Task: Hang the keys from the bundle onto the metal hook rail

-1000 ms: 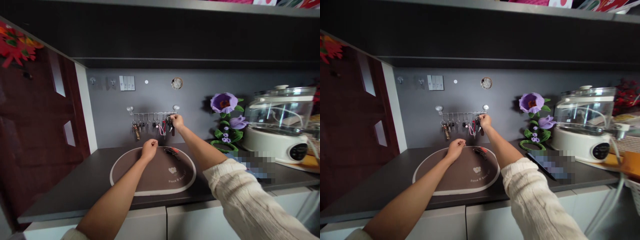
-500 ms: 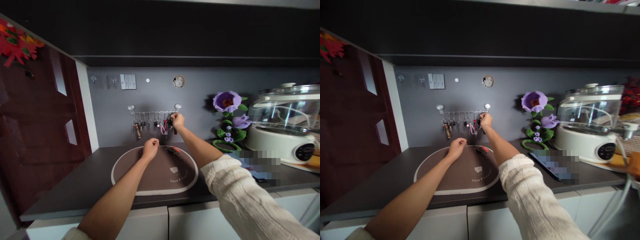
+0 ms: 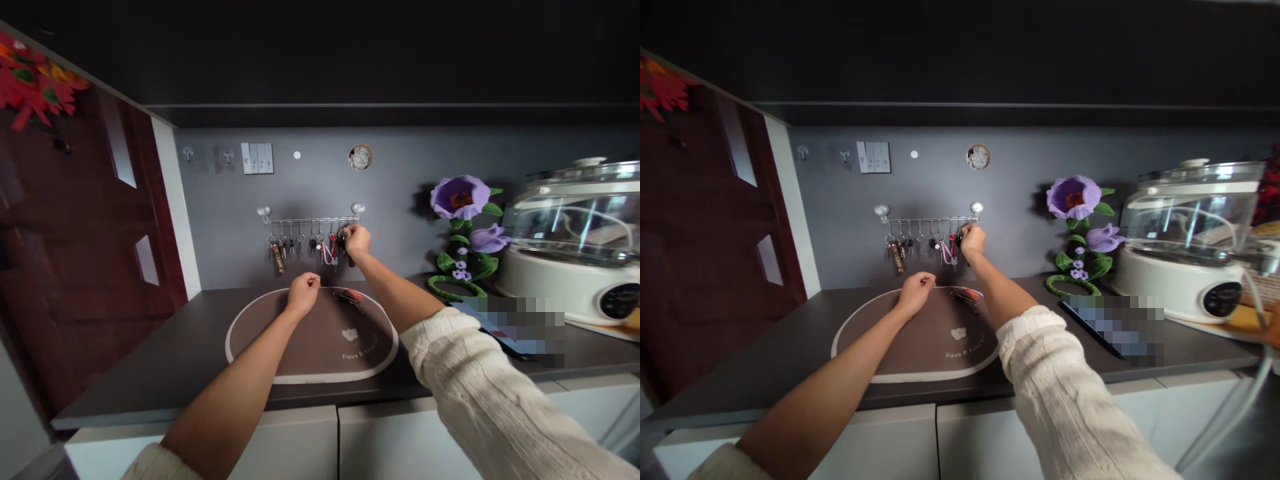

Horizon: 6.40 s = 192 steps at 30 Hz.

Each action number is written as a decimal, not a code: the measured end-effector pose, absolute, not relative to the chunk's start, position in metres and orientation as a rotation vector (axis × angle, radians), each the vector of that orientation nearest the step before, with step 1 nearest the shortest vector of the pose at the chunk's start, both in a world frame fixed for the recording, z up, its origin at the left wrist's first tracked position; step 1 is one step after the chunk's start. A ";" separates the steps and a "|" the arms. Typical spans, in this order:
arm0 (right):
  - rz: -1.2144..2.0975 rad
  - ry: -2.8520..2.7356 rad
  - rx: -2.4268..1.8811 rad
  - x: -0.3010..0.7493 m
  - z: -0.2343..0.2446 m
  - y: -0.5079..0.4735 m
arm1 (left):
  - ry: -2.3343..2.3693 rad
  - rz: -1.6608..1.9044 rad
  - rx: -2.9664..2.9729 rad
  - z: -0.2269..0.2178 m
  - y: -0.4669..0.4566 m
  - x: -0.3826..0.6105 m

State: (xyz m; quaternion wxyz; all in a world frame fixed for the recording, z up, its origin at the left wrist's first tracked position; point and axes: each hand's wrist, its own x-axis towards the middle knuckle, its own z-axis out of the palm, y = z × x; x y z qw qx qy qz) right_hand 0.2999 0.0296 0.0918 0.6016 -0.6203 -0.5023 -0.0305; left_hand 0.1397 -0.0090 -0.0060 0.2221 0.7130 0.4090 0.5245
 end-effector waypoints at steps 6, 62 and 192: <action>-0.049 -1.178 -1.390 0.304 0.079 0.037 | 1.144 1.436 1.985 -0.005 -0.009 0.139; -0.016 -1.865 -1.987 0.286 -0.001 -0.030 | 1.188 0.999 2.249 -0.026 -0.003 0.142; 1.010 -0.749 -1.059 0.329 0.083 0.030 | 0.872 1.359 1.589 -0.009 -0.024 0.151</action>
